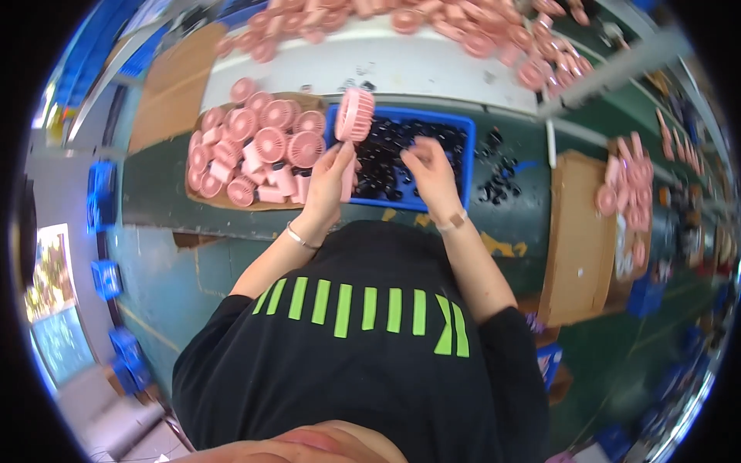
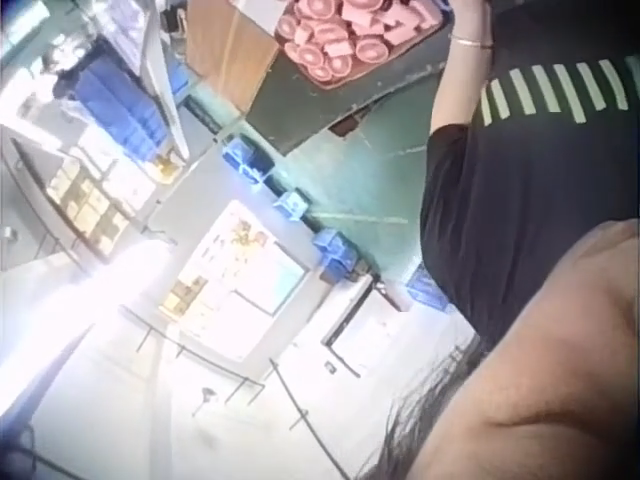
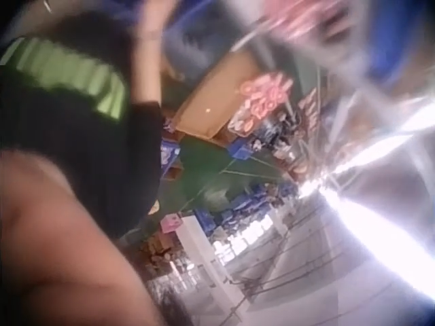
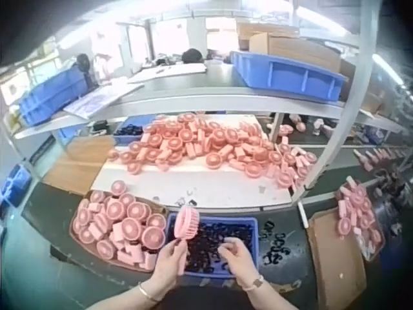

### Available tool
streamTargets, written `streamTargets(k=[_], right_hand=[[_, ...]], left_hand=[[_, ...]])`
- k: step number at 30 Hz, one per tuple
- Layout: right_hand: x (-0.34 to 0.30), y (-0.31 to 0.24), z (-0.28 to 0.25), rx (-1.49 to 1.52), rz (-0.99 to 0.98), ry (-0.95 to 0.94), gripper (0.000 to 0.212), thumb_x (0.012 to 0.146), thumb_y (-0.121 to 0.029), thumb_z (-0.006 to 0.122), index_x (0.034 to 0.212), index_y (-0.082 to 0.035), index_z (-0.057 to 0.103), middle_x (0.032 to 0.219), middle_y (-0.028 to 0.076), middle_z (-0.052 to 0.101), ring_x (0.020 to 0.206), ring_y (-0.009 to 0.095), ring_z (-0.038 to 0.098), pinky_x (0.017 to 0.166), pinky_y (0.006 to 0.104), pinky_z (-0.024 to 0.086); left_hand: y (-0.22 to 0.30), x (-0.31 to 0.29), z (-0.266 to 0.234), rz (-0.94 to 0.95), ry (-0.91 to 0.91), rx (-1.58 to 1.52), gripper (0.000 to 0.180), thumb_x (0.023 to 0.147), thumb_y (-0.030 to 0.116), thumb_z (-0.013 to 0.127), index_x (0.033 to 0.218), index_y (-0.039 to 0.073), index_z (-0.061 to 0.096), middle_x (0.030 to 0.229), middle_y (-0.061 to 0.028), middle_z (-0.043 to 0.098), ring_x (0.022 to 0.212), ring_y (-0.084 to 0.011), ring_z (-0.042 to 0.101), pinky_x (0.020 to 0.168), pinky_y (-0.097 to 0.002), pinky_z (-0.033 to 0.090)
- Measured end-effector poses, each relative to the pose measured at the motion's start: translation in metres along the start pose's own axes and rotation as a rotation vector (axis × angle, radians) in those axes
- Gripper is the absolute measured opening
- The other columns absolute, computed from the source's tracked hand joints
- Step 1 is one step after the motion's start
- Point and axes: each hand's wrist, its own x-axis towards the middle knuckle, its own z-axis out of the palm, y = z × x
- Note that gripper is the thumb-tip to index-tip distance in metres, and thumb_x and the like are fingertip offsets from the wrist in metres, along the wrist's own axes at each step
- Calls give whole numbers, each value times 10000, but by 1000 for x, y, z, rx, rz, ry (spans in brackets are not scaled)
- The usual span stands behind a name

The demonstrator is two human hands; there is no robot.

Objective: The person installs parts onto portable fans in a box and moves the box under a shelf. The person then disassembles, attaches internal components inside, and fastens portable fans using an electric screwdriver.

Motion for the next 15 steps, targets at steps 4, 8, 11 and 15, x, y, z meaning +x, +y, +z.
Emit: streamTargets(k=[4,8,11,15], right_hand=[[-13,21,-4,-1,302,-223,331,930,-206,595,1208,-33,543,1072,75,637,947,160,619,812,274,475],[-13,42,-1,-92,369,-277,294,915,-206,616,1145,-27,580,973,54,646,867,140,626,760,264,469],[-1,50,0,-136,419,-256,278,913,-201,612,1133,-32,587,959,44,653,869,137,629,755,258,465],[20,43,25,-177,438,-326,245,928,-192,599,1126,-47,595,991,52,661,866,138,637,749,260,489]], left_hand=[[-27,50,-96,407,611,442,578,902,240,623,1342,-70,413,1235,-229,558,1155,-274,532,1008,-349,385],[-26,60,-202,485,910,717,587,862,249,647,1324,-48,440,1144,-253,582,1113,-352,549,952,-411,418],[-9,58,-222,336,930,750,586,859,251,644,1338,-21,444,1168,-241,570,1117,-373,539,949,-421,416],[-14,65,-259,417,864,557,639,910,204,559,1424,-79,305,1479,-219,350,1379,-289,339,1119,-333,267]])
